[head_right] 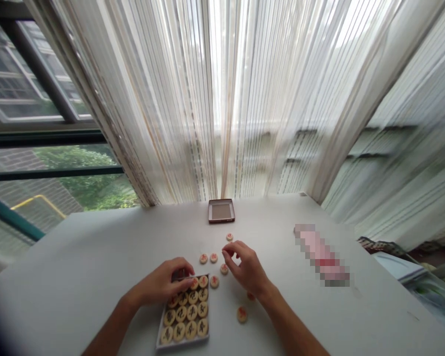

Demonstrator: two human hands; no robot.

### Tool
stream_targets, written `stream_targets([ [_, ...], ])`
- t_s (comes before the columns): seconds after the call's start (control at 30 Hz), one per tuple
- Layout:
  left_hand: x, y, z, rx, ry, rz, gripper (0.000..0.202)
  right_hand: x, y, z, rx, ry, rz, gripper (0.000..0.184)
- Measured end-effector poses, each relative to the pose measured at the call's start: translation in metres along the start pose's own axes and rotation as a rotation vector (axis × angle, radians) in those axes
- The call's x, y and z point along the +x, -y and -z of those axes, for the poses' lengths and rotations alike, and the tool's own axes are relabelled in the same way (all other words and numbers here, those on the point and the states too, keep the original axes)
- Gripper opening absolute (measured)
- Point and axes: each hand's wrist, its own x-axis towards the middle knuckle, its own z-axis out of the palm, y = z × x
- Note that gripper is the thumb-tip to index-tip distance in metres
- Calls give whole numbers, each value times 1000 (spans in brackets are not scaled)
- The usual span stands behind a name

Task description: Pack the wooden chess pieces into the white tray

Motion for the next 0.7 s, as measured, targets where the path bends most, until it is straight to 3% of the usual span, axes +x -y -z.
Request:
stream_targets([
  [0.5,3,9,5,-24,113,-2,33,2,-11,0,2,-85,-47,10],
  [0.7,6,11,2,-36,91,32,35,2,-8,4,16,-85,-37,10],
])
